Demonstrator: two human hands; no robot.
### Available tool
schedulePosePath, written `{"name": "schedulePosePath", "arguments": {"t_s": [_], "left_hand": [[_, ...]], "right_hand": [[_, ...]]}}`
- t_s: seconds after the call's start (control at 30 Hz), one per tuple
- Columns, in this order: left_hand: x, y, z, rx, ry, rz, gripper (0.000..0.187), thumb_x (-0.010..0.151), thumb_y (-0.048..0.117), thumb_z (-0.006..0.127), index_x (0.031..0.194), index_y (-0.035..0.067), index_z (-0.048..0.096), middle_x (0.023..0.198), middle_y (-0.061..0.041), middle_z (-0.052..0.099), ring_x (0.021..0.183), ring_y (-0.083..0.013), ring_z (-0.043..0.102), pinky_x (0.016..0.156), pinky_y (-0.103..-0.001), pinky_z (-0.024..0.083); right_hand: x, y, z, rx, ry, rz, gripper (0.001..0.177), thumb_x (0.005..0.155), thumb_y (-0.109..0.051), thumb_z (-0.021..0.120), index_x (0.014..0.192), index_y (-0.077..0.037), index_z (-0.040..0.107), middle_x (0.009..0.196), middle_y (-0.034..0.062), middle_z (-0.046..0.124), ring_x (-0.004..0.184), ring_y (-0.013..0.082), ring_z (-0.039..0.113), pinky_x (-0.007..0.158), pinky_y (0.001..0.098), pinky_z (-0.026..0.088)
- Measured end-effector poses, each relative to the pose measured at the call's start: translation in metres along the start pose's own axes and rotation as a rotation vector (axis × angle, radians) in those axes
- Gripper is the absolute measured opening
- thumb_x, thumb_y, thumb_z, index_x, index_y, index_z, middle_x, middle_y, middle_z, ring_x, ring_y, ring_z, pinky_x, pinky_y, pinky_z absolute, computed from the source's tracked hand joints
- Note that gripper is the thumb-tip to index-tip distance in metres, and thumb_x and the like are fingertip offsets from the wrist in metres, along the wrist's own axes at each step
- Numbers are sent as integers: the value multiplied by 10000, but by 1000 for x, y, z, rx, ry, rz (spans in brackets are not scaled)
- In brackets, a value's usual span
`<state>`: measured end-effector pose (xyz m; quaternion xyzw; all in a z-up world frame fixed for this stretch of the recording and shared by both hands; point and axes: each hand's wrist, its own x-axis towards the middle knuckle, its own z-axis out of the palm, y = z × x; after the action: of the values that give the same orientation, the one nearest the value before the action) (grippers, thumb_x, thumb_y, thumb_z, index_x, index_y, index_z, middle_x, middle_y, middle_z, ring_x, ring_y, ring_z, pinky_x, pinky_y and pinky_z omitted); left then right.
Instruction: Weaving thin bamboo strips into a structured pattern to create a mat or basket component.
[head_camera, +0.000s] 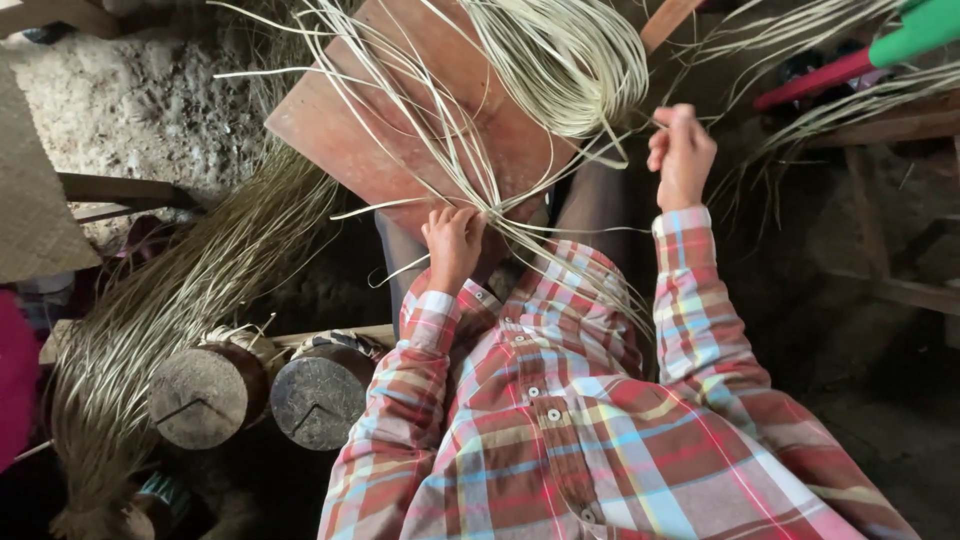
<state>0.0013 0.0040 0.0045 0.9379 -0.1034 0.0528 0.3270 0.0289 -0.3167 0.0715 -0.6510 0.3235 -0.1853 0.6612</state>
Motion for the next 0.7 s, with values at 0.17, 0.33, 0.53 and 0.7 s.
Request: {"name": "schedulePosePath", "arguments": {"t_s": [0.17,0.33,0.53,0.7], "left_hand": [[2,9,-12,-77,-85,-54,169,904,329,608,874,174,668,815,-7,607,824,-265,510,670,-421,349],[2,7,-12,-86,-119,-84,178,905,342,598,877,182,672,837,-4,622,820,-270,512,682,-426,356],[1,5,-11,-86,-85,-47,135,906,296,602,895,174,660,834,-4,623,811,-277,510,663,-428,350],[1,6,-13,-121,-78,-48,141,906,285,599,880,156,649,858,-18,614,805,-280,513,652,-436,356]], "right_hand": [[36,20,4,-297,-90,-175,254,881,-50,562,1116,12,635,823,79,624,556,91,609,331,188,439],[40,10,17,-484,-171,-109,176,882,-43,554,1018,-32,665,764,46,639,464,86,544,301,220,393],[42,22,11,-273,-138,15,53,914,-42,570,931,-40,620,793,53,614,555,81,615,338,172,429],[24,9,4,9,-265,205,76,957,-151,583,957,-79,559,797,49,579,610,85,592,438,167,452]]}}
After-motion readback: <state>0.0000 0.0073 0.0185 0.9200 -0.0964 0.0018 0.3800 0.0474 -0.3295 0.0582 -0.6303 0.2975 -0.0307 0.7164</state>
